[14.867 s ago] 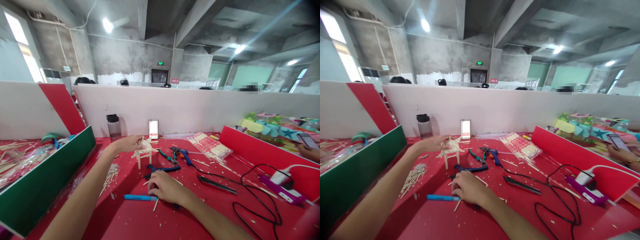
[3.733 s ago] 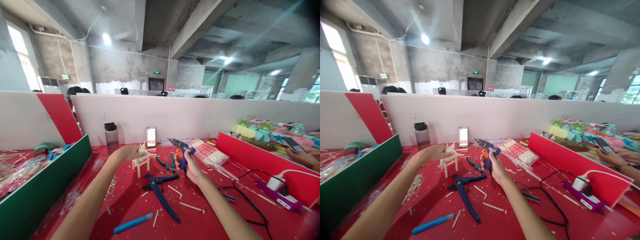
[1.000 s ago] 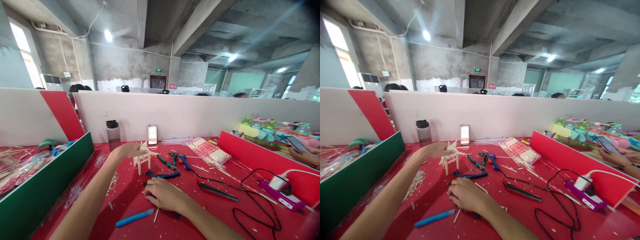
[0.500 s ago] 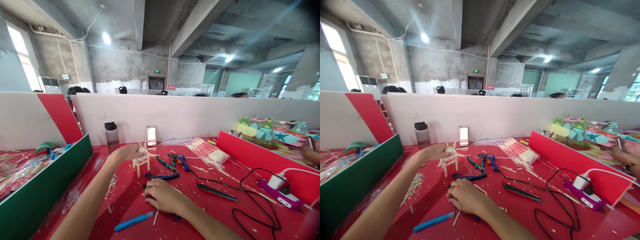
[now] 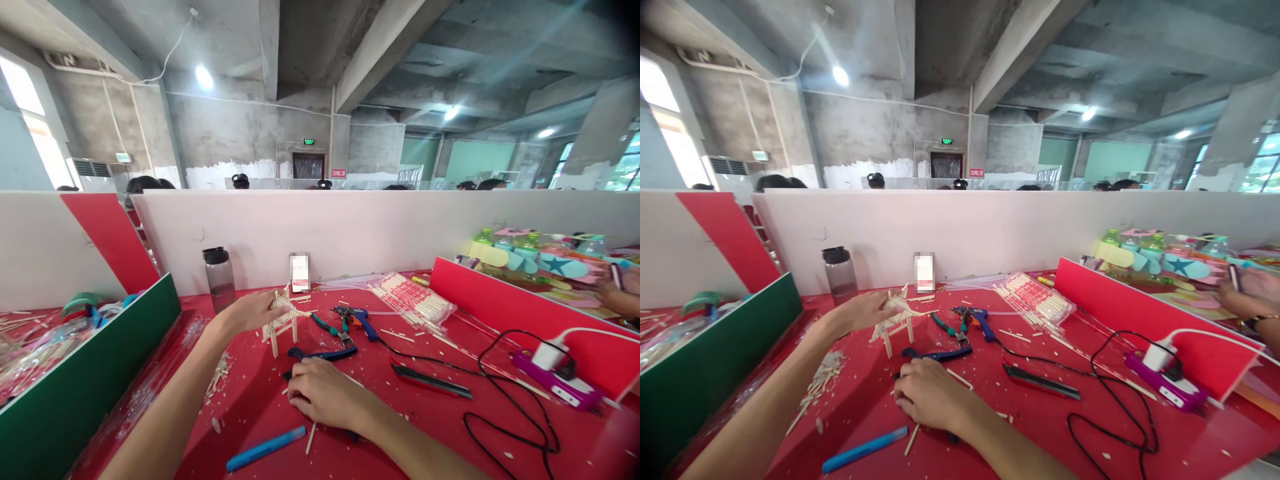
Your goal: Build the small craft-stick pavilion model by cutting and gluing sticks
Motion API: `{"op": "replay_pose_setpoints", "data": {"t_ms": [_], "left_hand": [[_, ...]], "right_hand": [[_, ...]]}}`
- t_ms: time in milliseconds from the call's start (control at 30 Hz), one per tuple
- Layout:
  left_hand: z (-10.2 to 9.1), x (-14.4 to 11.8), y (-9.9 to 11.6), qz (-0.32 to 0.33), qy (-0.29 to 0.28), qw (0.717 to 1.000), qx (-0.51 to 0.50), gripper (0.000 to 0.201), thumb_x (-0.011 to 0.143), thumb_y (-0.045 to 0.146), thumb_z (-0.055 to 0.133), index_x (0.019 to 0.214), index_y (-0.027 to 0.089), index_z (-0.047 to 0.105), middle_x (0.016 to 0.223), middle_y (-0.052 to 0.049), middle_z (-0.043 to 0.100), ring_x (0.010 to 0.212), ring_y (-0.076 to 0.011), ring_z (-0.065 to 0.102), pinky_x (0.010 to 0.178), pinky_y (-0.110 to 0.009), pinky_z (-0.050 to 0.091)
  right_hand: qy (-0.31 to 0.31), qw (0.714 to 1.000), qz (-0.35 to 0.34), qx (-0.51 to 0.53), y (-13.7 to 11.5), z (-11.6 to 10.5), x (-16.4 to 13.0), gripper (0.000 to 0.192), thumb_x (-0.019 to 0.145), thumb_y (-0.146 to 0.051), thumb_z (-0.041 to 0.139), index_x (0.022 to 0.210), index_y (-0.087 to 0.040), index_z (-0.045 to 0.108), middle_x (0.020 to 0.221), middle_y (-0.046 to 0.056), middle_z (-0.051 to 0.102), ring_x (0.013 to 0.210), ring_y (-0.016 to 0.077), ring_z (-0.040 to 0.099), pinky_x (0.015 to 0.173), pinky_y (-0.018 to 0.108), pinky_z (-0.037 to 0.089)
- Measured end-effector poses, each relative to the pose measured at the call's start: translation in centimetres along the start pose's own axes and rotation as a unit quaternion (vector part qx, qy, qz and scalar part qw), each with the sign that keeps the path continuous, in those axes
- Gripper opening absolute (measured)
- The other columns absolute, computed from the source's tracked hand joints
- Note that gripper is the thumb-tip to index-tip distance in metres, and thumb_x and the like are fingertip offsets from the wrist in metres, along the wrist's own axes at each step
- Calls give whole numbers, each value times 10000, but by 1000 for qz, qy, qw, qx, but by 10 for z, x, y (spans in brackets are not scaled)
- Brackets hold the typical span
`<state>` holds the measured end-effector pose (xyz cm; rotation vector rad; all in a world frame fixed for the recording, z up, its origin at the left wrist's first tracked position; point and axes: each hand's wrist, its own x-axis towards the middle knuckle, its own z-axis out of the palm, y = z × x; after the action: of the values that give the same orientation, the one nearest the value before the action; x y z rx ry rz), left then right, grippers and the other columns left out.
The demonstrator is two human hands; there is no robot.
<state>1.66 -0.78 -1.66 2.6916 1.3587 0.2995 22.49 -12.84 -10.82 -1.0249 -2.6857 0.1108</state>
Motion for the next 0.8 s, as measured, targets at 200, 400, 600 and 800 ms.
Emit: {"op": "replay_pose_setpoints", "data": {"t_ms": [200, 400, 600, 800], "left_hand": [[-1, -11, 9, -39, 5, 999, 38, 565, 977, 603, 354, 1238, 169, 603, 1070, -159, 730, 1024, -330, 695, 873, -375, 498], [-6, -22, 12, -29, 8, 999, 28, 562, 981, 547, 379, 1349, 161, 555, 1116, -171, 737, 1017, -345, 700, 917, -425, 487], [-6, -23, 13, -19, 6, 1000, 15, 626, 951, 495, 467, 1462, 134, 483, 1137, -184, 735, 1014, -338, 703, 919, -414, 493], [-6, -23, 11, -17, -1, 1000, -9, 726, 935, 553, 482, 1562, 209, 358, 1259, -136, 691, 1098, -314, 669, 943, -391, 484]], "right_hand": [[10, 1000, 22, 14, 2, 5, 1, 111, 950, -279, 662, 964, -196, 734, 974, 33, 729, 913, 187, 641, 813, 271, 416], [12, 1000, 20, 12, 3, 8, 1, 115, 964, -254, 634, 973, -184, 725, 979, 46, 728, 932, 198, 644, 833, 277, 419], [8, 1000, 25, 15, 0, 6, 1, 84, 954, -230, 645, 962, -178, 711, 990, 51, 728, 938, 198, 649, 838, 277, 423], [9, 999, 29, 32, -1, 6, 1, 89, 955, -248, 657, 976, -183, 715, 1003, 46, 729, 956, 195, 648, 853, 271, 426]]}}
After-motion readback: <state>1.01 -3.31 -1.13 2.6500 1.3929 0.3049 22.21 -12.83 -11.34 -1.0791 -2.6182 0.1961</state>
